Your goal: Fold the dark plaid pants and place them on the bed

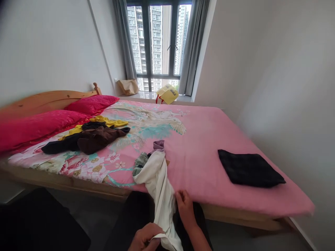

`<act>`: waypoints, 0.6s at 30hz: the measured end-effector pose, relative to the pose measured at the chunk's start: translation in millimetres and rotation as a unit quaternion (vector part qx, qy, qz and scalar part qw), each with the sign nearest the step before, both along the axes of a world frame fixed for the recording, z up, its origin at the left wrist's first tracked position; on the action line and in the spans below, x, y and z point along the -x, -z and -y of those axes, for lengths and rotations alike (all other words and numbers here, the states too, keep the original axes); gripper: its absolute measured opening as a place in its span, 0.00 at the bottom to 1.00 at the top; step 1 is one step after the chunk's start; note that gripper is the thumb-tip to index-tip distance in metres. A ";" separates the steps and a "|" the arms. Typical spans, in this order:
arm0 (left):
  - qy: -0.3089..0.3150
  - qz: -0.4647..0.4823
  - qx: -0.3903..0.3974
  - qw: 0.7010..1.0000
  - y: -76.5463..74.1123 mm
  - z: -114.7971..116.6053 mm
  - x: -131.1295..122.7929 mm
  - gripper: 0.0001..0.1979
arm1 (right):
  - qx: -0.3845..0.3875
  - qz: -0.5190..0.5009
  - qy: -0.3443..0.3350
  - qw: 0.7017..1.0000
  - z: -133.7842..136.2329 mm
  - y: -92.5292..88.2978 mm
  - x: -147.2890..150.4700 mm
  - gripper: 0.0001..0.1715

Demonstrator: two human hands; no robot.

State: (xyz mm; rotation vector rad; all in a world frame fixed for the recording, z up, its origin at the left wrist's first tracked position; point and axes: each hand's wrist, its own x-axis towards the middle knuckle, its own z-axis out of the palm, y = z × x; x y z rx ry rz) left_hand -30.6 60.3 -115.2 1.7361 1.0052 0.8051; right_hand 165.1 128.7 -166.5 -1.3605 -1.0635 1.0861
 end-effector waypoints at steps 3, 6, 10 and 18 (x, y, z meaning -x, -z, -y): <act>-0.043 0.076 0.047 0.995 -18.1 11.2 7.3 0.17 | 0.099 -0.146 0.001 0.984 45.0 -6.5 3.7 0.23; -0.067 0.107 0.070 0.990 -28.0 20.5 11.1 0.16 | 0.185 -0.277 -0.101 0.938 78.2 -20.3 13.1 0.28; -0.069 0.102 0.045 0.991 -25.6 34.4 14.5 0.15 | 0.180 -0.336 -0.161 0.911 99.5 -37.7 24.9 0.23; -0.130 0.023 0.004 0.991 -17.9 52.7 44.1 0.18 | 0.075 -0.266 -0.007 0.961 117.5 -46.7 0.8 0.19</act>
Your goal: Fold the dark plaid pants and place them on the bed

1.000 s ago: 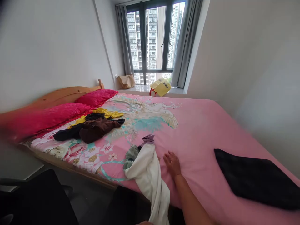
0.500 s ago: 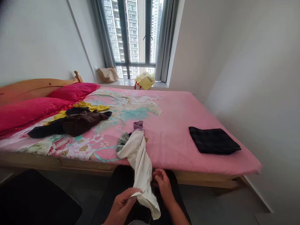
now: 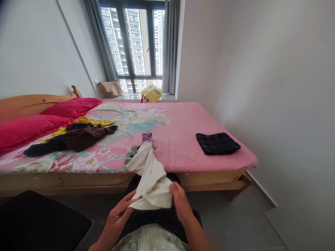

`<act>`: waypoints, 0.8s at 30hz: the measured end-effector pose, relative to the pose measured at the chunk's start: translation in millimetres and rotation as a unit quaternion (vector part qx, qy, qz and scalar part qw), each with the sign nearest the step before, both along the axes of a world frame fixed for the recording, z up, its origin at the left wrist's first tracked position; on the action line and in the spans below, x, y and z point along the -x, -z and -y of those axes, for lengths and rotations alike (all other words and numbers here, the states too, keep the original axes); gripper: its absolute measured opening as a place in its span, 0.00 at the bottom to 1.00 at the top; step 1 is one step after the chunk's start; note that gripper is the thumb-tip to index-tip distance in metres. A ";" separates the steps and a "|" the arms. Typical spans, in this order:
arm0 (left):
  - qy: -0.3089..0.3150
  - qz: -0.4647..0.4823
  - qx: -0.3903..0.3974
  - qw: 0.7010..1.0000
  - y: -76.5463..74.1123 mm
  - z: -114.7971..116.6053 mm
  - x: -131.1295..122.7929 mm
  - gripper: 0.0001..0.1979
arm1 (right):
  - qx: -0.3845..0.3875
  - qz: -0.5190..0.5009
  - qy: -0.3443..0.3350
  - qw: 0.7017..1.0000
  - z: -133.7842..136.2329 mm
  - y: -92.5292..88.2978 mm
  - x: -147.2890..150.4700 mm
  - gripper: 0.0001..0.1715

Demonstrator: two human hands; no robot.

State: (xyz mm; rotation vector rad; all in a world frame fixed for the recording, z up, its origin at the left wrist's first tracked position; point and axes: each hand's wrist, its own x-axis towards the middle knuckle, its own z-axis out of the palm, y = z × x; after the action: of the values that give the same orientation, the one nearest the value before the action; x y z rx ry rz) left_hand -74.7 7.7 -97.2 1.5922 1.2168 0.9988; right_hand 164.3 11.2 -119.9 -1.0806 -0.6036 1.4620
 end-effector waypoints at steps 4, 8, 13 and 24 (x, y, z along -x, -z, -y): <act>-0.010 0.028 0.074 0.997 7.9 4.4 8.1 0.23 | 0.002 0.150 0.021 0.988 10.2 12.7 -3.3 0.22; -0.024 0.118 0.113 0.986 6.8 9.2 -0.8 0.25 | -0.081 0.371 0.057 0.923 20.1 3.6 14.3 0.20; -0.050 0.238 0.216 0.946 -2.3 6.0 -25.8 0.23 | -0.102 0.473 -0.113 0.868 15.6 -10.3 50.6 0.16; -0.163 0.308 0.208 0.914 -27.9 -13.3 -7.9 0.15 | 0.062 0.367 0.181 0.910 25.0 31.4 -73.0 0.18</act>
State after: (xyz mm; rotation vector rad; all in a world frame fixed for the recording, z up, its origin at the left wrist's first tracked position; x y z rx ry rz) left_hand -66.8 21.0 -69.3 0.6685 1.1531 1.2274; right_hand 237.2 -13.8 -151.3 -1.7585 -0.7763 0.7474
